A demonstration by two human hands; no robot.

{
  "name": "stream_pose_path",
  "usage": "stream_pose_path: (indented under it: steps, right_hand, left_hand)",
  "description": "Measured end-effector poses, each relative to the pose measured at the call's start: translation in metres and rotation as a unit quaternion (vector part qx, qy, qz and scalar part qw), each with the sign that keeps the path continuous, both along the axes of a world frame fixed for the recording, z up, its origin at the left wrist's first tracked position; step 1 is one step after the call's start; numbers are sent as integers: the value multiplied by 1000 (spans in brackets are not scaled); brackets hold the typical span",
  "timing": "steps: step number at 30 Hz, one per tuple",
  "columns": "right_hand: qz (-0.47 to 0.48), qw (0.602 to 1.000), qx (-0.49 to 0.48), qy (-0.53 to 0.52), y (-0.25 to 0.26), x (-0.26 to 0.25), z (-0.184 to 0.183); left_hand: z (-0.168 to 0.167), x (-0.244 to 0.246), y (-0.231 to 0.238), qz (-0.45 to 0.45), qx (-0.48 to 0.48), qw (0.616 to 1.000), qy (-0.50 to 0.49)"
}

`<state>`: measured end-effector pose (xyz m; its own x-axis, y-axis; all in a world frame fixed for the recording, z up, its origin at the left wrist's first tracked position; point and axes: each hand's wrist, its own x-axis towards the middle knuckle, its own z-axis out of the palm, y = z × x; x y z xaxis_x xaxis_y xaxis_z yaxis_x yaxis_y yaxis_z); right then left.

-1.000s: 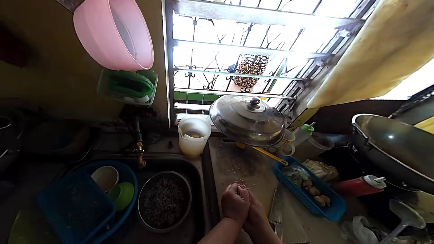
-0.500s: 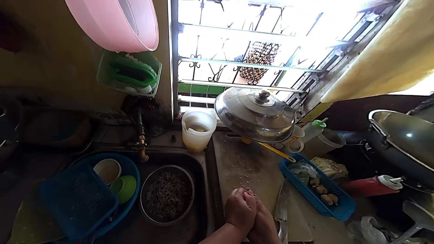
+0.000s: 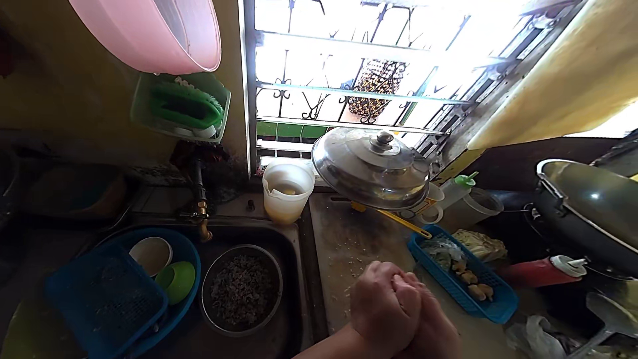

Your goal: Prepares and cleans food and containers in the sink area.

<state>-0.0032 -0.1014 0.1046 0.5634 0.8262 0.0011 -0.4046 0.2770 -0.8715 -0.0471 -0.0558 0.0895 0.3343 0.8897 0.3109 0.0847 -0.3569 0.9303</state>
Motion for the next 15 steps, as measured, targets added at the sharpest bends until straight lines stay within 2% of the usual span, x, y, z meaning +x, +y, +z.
stream_pose_path:
  steps: [2, 3, 4, 6, 8, 11, 15]
  right_hand:
    - [12, 994, 17, -103, -14, 5, 14]
    - [11, 993, -9, -120, -14, 6, 13]
    - [15, 993, -59, -97, -9, 6, 0]
    - [20, 989, -150, -9, 2, 8, -55]
    - [16, 978, -209, 25, 9, 6, -82]
    - [19, 973, -227, 34, 9, -8, -87]
    - [68, 972, -222, 29, 40, -45, -72]
  left_hand:
    - [17, 0, -3, 14, 68, 997, -43]
    - [12, 1, -2, 8, 61, 997, -39]
    - [-2, -1, -1, -11, 3, 1000, -9]
    - [-49, -3, 0, -57, -190, 978, 60]
    - [-78, -2, 5, -42, -251, 964, 81]
    - [-77, -18, 1, -20, -259, 962, 77]
    - [-67, -58, 27, 31, -231, 972, 45]
